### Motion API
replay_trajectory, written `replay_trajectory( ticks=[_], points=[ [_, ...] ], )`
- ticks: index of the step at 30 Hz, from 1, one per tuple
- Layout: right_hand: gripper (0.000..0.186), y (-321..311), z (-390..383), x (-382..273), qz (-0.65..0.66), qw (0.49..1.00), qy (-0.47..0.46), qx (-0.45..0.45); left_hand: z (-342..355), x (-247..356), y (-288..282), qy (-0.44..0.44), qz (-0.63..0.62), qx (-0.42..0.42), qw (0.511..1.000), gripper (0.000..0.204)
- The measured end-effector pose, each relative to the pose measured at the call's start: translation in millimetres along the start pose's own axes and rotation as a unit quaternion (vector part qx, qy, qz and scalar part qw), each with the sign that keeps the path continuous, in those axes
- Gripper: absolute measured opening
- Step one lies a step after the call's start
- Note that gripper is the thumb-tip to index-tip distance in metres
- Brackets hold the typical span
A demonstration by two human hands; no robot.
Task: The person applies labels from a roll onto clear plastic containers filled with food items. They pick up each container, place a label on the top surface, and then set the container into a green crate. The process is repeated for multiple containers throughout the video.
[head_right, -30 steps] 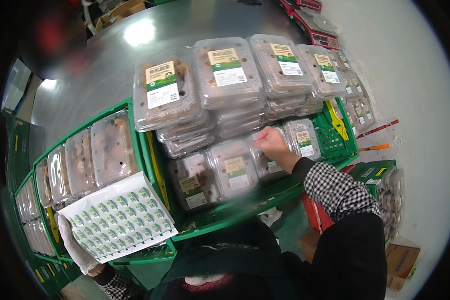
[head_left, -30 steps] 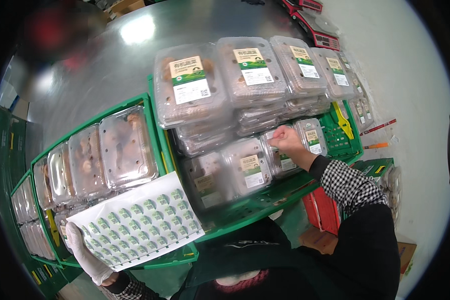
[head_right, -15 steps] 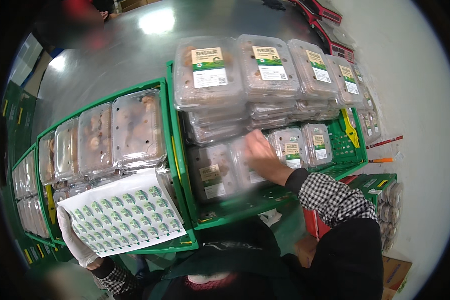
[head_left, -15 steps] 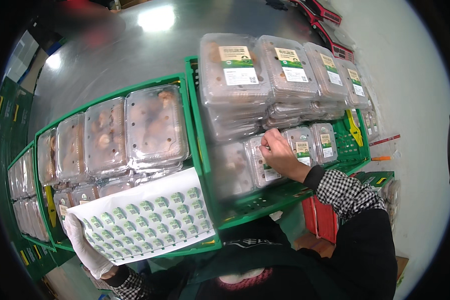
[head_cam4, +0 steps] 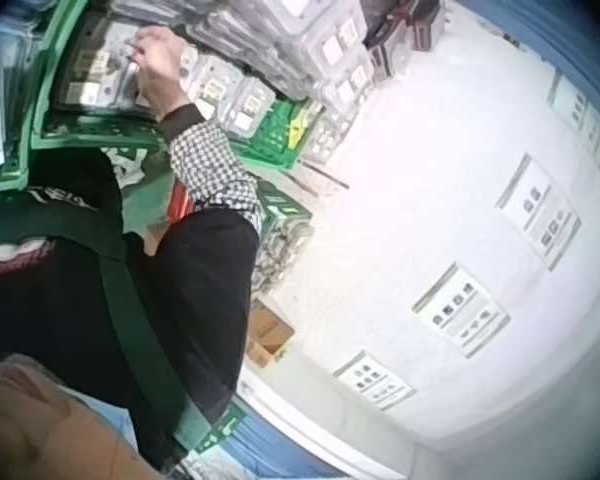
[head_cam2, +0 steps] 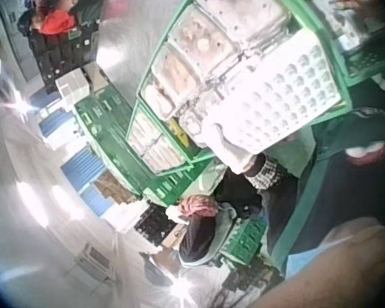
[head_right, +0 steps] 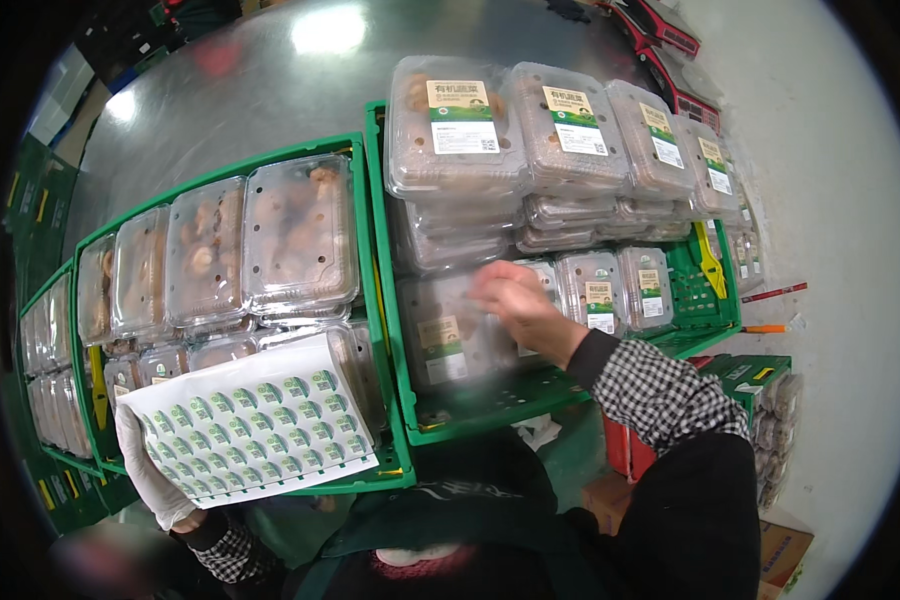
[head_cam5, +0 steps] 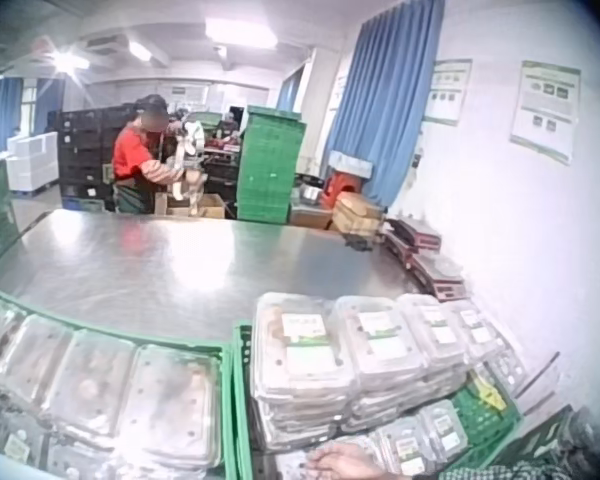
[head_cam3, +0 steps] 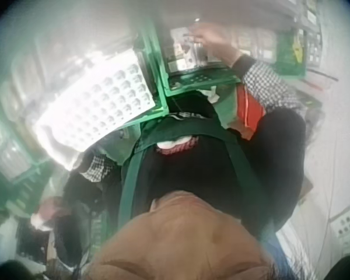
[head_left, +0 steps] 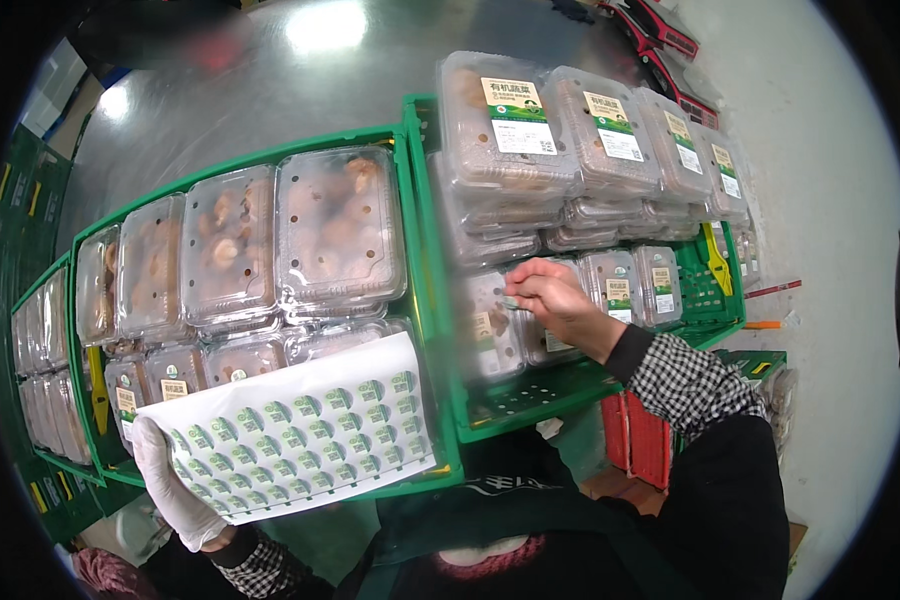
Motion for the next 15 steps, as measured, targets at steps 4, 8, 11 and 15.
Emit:
replay_trajectory(
  ticks=[4, 8, 11, 15],
  points=[
    [0.017, 33.7, 12.4, 15.3, -0.036, 0.999, 0.016, -0.023, -0.1, 0.2, -5.9, -0.005, 0.000, 0.008, 1.000, 0.033],
    [0.019, 46.4, 11.9, 15.7, -0.129, 0.989, 0.058, -0.043, -0.5, -2.5, -8.3, -0.006, -0.001, 0.032, 0.999, 0.035],
    [0.018, 44.2, 22.2, 24.5, -0.262, 0.942, -0.151, -0.145, -3.8, -2.4, 8.9, 0.001, 0.006, 0.044, 0.999, 0.033],
    [0.015, 77.4, -8.5, -3.4, -0.471, 0.772, -0.299, -0.305, -9.1, -4.3, 9.9, -0.009, 0.025, -0.004, 1.000, 0.027]
  ],
)
Point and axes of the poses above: each hand's wrist, its own z-axis towards the middle knuckle, its own y-axis out of the palm, x = y × z, the point moved 7 cm from there along z, towards the middle knuckle, and after that the axes turned 8 degrees about -y, right-handed, at the moved point
